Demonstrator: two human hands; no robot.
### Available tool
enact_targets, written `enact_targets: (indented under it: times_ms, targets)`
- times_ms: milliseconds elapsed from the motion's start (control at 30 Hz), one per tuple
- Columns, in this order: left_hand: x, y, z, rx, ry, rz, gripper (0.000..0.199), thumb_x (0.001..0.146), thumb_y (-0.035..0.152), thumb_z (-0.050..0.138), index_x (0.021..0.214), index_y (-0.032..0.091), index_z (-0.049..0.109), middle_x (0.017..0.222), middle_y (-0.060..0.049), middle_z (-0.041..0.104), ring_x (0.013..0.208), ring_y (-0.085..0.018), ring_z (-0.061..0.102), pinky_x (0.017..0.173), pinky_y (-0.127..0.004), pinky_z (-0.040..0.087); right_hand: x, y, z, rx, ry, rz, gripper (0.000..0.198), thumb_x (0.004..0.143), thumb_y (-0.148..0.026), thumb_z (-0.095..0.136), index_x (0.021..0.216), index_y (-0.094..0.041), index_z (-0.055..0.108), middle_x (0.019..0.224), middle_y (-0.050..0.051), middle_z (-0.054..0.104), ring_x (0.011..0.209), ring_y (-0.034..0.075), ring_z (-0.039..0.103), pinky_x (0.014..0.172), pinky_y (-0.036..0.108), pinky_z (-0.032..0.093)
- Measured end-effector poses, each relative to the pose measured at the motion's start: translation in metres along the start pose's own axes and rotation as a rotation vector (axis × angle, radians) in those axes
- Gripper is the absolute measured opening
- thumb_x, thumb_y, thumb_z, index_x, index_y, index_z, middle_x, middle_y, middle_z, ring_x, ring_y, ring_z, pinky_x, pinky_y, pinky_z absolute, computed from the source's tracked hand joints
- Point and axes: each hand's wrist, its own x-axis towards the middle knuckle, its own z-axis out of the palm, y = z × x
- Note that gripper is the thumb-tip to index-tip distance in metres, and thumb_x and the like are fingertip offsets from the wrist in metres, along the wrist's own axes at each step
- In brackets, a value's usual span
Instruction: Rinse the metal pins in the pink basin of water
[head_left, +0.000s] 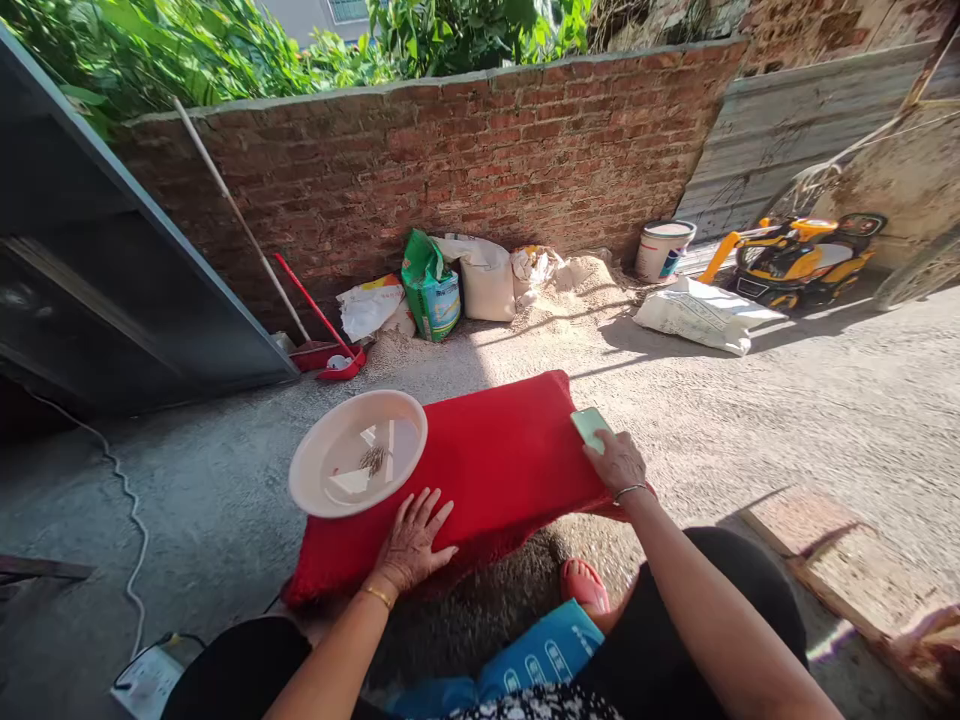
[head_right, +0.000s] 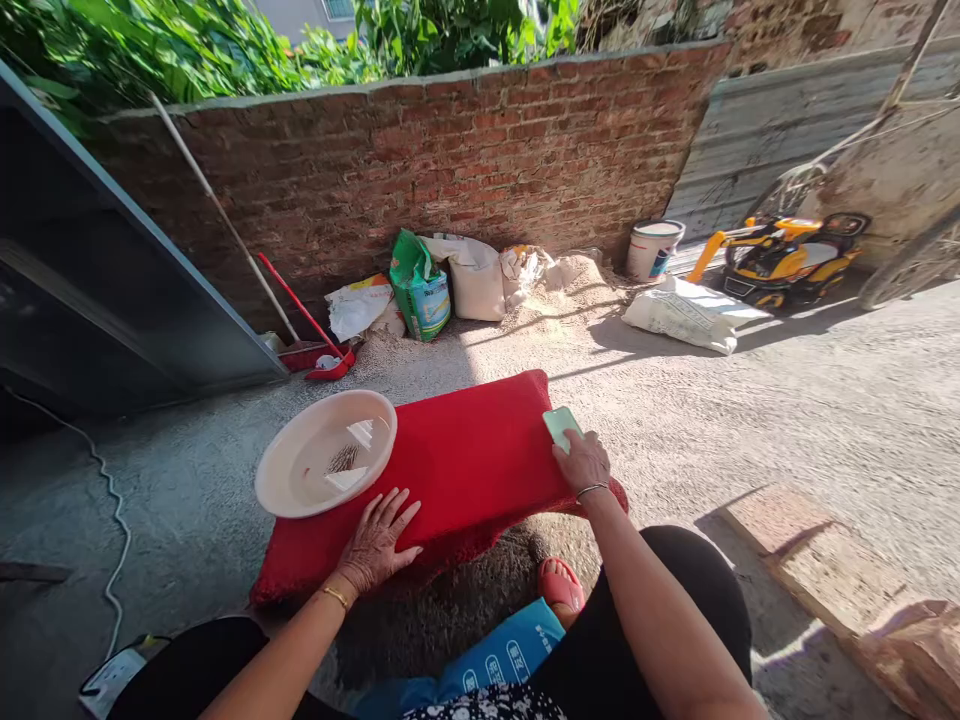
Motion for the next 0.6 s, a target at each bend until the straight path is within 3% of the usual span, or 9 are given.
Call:
enact_targets:
  times_ms: [67,133,233,333,400,500,567,600]
  targets:
    - [0.000,0.000,0.001,-0.008,-0.007,0.002,0.068,0.074,0.051,0.062,0.136,0.027,0.046,0.143,-0.010,0.043,0.133,-0.030,0.036,0.109,-0.049,0.026,0.005,0.016,-0.005,0.049,0.037,0.132,0.044,0.087,-0.046,0.052,0.123,-0.023,0.057,0.102,0.010,0.051,0.087,0.023,0.057,0.076,0.033,0.042]
    - [0.000,0.000,0.001,-0.015,-0.011,0.001,0.068,0.074,0.050,0.062,0.136,0.027,0.047,0.143,-0.011,0.043,0.133,-0.030,0.036,0.110,-0.049,0.026,-0.001,0.018,-0.004,0.136,0.022,0.158,0.044,0.086,-0.049,0.052,0.122,-0.024,0.057,0.102,0.009,0.050,0.087,0.021,0.057,0.074,0.032,0.042]
    - [0.001,0.000,0.000,-0.019,-0.010,-0.001,0.067,0.074,0.050,0.063,0.135,0.027,0.047,0.143,-0.011,0.044,0.133,-0.030,0.036,0.109,-0.048,0.026,-0.021,0.006,0.004,0.229,-0.064,-0.054,0.040,0.085,-0.046,0.055,0.119,-0.024,0.058,0.103,0.007,0.051,0.088,0.019,0.057,0.076,0.029,0.043]
    - [0.001,0.000,-0.001,-0.017,-0.014,-0.007,0.068,0.074,0.050,0.063,0.135,0.027,0.048,0.143,-0.011,0.044,0.132,-0.030,0.037,0.109,-0.048,0.026,-0.032,0.002,0.005,0.148,-0.087,-0.268,0.036,0.084,-0.039,0.058,0.116,-0.024,0.060,0.104,0.007,0.052,0.090,0.019,0.055,0.080,0.029,0.041]
    - [0.001,0.000,-0.001,-0.015,-0.018,-0.011,0.067,0.074,0.051,0.062,0.136,0.027,0.047,0.143,-0.011,0.043,0.133,-0.030,0.037,0.110,-0.048,0.026,-0.027,0.011,-0.002,0.054,-0.030,-0.171,0.036,0.084,-0.038,0.058,0.116,-0.023,0.060,0.102,0.008,0.052,0.089,0.021,0.055,0.080,0.032,0.040]
    - [0.001,0.001,0.000,-0.011,-0.019,-0.014,0.066,0.076,0.051,0.060,0.136,0.027,0.047,0.144,-0.011,0.043,0.133,-0.030,0.036,0.110,-0.049,0.026,-0.016,0.028,-0.017,0.048,0.052,0.117,0.040,0.084,-0.041,0.056,0.119,-0.021,0.058,0.101,0.009,0.051,0.087,0.022,0.055,0.076,0.032,0.040]
    - [0.001,0.000,0.001,-0.015,-0.015,-0.012,0.066,0.076,0.051,0.060,0.136,0.027,0.047,0.143,-0.011,0.043,0.133,-0.030,0.036,0.109,-0.049,0.026,-0.020,0.028,-0.022,0.137,0.031,0.174,0.041,0.083,-0.044,0.057,0.117,-0.022,0.058,0.102,0.008,0.051,0.085,0.020,0.056,0.073,0.030,0.041]
    - [0.001,0.000,0.002,-0.020,-0.012,-0.011,0.066,0.076,0.051,0.060,0.136,0.027,0.048,0.143,-0.012,0.043,0.133,-0.031,0.037,0.109,-0.050,0.026,-0.026,0.023,-0.022,0.186,0.003,0.138,0.039,0.083,-0.044,0.057,0.114,-0.022,0.058,0.102,0.007,0.052,0.083,0.019,0.056,0.072,0.029,0.041]
